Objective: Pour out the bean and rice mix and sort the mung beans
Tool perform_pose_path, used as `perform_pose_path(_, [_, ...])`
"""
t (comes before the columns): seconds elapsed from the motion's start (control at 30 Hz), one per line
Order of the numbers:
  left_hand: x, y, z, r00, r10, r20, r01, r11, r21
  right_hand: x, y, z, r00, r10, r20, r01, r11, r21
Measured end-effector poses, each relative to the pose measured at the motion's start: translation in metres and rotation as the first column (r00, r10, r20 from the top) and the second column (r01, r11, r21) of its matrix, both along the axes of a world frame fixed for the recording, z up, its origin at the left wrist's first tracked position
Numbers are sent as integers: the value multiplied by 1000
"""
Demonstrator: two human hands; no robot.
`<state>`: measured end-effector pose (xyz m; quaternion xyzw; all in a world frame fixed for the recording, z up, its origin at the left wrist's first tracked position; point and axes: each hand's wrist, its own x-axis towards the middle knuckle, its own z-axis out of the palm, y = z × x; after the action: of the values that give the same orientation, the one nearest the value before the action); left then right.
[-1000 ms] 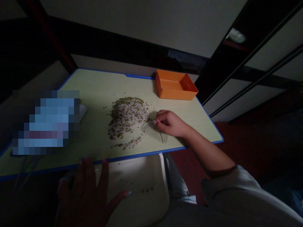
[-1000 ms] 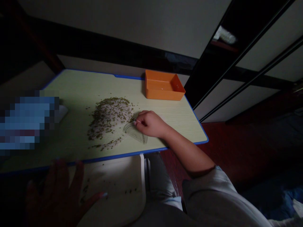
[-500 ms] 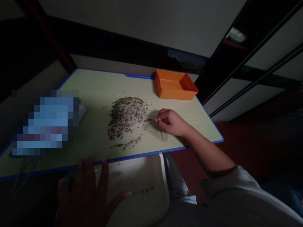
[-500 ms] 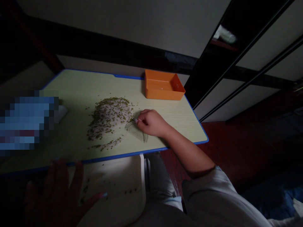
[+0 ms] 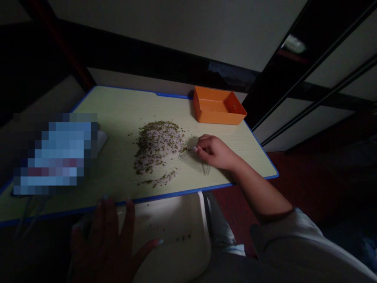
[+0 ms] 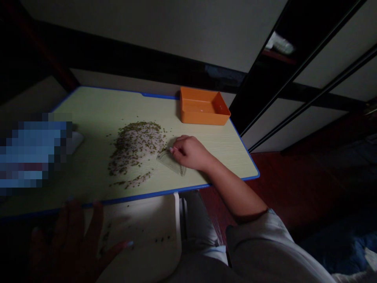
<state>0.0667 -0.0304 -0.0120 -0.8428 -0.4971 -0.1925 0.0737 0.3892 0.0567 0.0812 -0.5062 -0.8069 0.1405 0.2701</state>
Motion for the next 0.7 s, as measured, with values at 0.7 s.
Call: perform_pose_path(0.7, [1, 1, 1, 1000, -13, -10, 13, 1000, 21, -4, 4, -2, 951, 32, 306, -26, 999, -24])
